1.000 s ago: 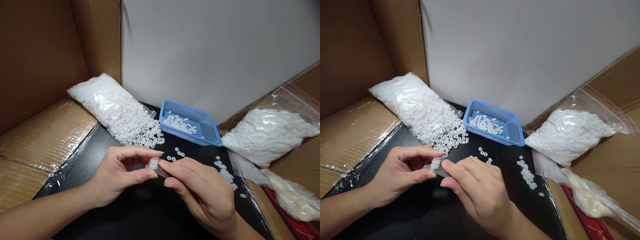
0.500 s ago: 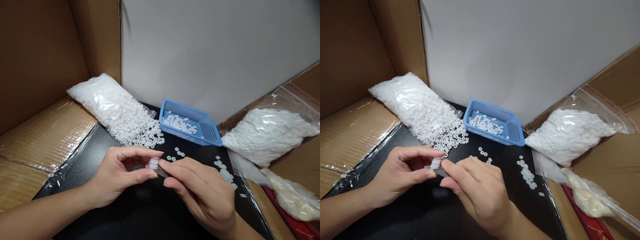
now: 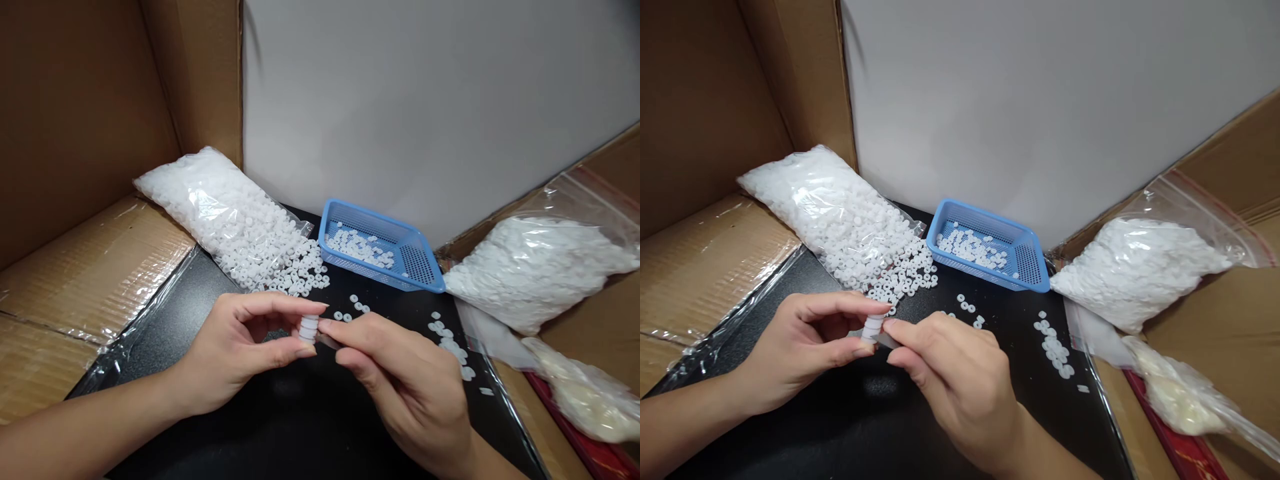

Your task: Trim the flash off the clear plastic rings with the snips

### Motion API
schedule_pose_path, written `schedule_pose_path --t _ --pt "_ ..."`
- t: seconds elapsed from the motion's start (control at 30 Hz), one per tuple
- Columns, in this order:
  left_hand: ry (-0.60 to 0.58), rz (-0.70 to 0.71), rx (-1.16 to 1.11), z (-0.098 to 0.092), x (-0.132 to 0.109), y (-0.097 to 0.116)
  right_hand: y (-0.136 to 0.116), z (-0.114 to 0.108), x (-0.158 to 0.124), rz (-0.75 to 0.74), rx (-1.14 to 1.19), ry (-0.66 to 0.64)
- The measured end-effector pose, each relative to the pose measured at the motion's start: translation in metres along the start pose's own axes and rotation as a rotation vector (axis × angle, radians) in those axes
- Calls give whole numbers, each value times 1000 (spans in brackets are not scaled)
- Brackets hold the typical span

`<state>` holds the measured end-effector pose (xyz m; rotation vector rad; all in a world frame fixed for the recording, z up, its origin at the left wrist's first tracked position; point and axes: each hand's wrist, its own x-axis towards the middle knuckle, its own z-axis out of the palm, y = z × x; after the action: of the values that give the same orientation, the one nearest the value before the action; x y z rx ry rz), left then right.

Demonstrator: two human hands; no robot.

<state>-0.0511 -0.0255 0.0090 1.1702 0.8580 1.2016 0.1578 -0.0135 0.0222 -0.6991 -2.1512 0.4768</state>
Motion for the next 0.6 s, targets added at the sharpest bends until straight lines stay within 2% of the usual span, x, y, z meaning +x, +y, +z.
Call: schedule_pose_path --t 0.1,0.27,0.43,0.6 --pt "-22 -32 -48 0 -1 -1 -1 2 1 88 89 88" --pt "-22 -105 -165 -2 2 -7 2 8 2 -124 69 19" --pt "-7 -183 -225 -7 11 -15 14 11 3 8 -7 152" --pt "-45 -242 -223 -7 17 -24 31 31 2 -108 -144 22"
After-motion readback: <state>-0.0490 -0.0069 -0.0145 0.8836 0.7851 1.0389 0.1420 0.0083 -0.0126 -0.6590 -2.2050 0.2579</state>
